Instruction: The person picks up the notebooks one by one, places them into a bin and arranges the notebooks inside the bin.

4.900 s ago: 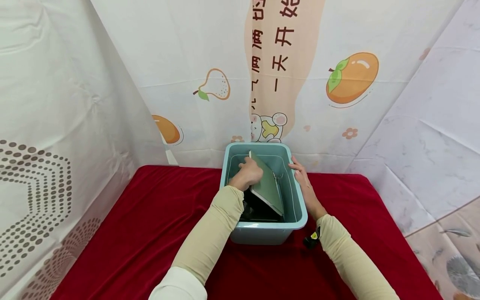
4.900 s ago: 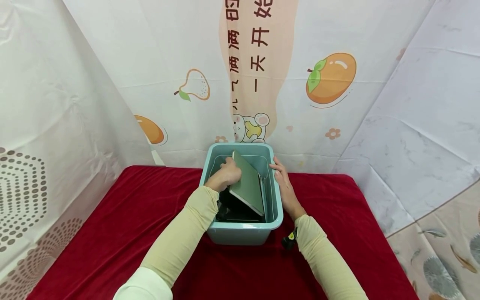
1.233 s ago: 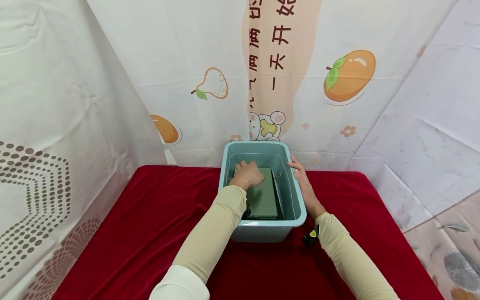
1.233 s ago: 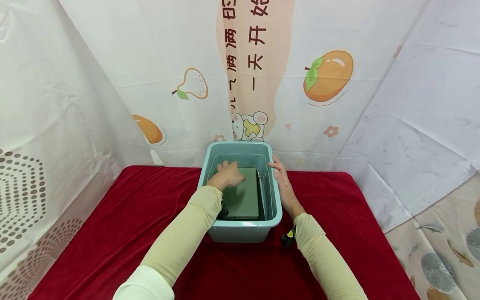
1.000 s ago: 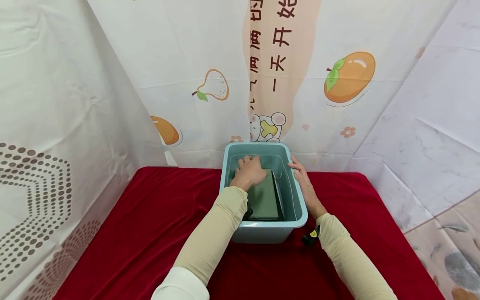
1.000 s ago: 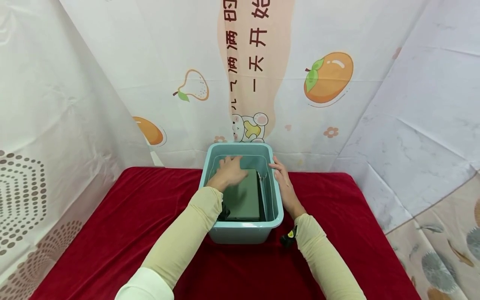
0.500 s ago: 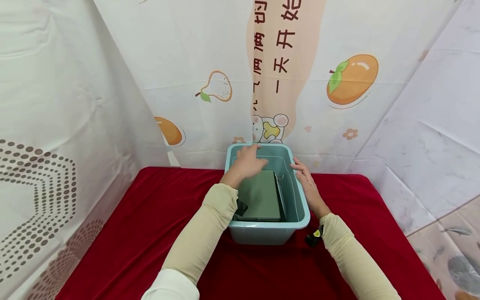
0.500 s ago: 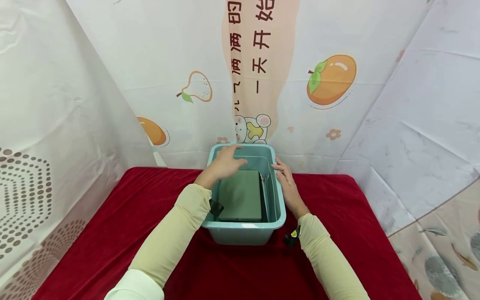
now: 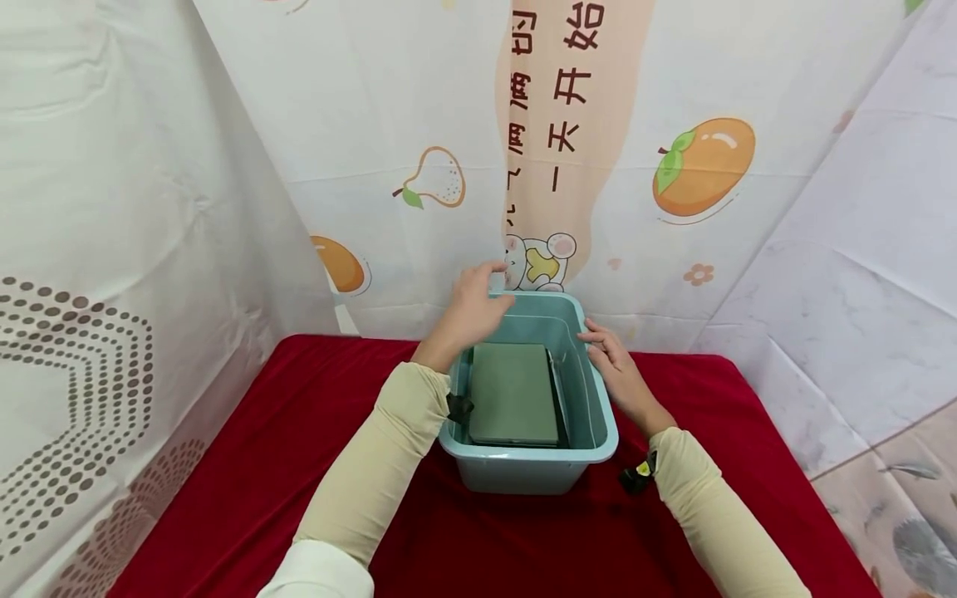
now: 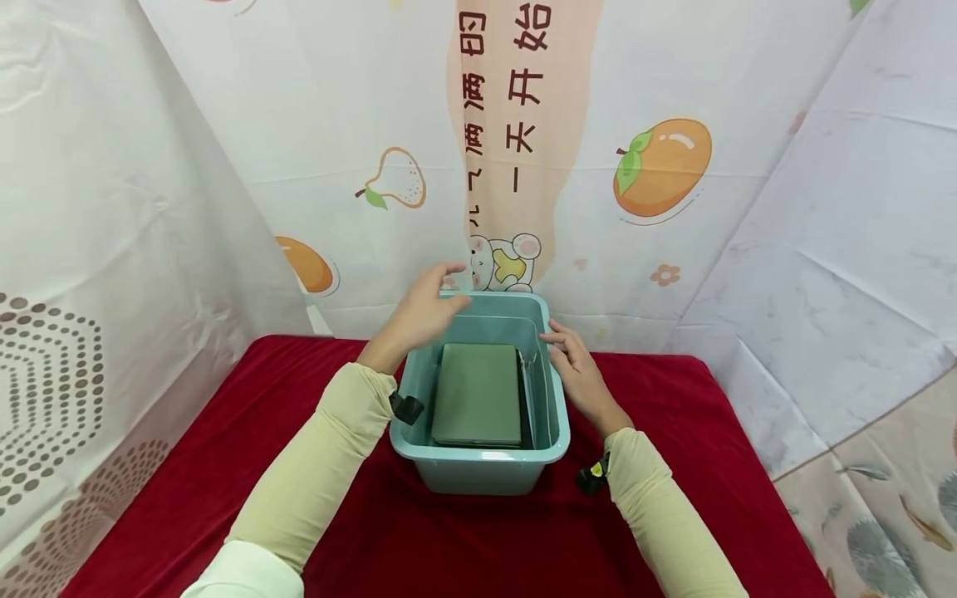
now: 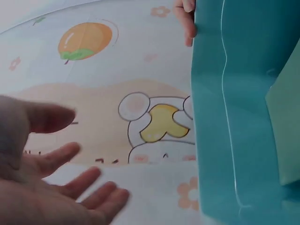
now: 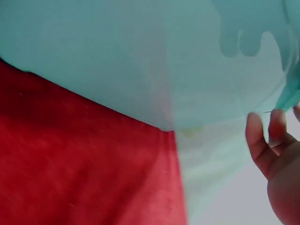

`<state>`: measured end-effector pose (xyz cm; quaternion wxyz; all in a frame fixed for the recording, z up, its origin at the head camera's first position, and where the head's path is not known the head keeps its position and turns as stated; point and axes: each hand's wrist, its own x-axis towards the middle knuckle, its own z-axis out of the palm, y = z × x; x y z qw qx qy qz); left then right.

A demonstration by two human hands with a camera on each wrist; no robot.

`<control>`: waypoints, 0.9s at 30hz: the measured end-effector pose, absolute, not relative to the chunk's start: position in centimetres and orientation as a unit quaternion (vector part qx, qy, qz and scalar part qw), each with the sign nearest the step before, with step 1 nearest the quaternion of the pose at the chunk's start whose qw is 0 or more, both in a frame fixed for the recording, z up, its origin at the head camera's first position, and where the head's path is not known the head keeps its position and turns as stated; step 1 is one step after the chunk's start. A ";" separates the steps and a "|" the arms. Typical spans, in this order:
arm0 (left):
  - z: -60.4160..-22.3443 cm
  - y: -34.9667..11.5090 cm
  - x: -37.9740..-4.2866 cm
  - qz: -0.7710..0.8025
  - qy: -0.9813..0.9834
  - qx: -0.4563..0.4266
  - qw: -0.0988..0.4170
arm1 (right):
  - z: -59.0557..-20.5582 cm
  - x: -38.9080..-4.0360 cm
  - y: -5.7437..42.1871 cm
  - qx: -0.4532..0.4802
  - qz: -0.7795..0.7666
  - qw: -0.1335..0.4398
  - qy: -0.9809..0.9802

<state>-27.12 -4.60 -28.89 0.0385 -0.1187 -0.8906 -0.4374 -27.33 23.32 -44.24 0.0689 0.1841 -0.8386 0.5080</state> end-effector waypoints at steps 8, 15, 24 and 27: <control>-28.9 -8.4 -27.2 -0.431 -0.887 -0.069 0.153 | -41.3 -26.6 23.9 0.204 0.344 0.057 -0.915; -30.3 -10.5 -27.3 -0.365 -0.911 -0.067 0.178 | -38.5 -26.3 22.9 0.197 0.200 0.058 -0.958; -32.3 -11.3 -27.7 -0.272 -0.921 -0.112 0.256 | -38.2 -26.4 22.0 0.186 0.132 0.118 -0.967; -32.7 -11.6 -27.8 -0.248 -0.923 -0.119 0.269 | -38.4 -26.5 22.0 0.193 0.124 0.162 -0.960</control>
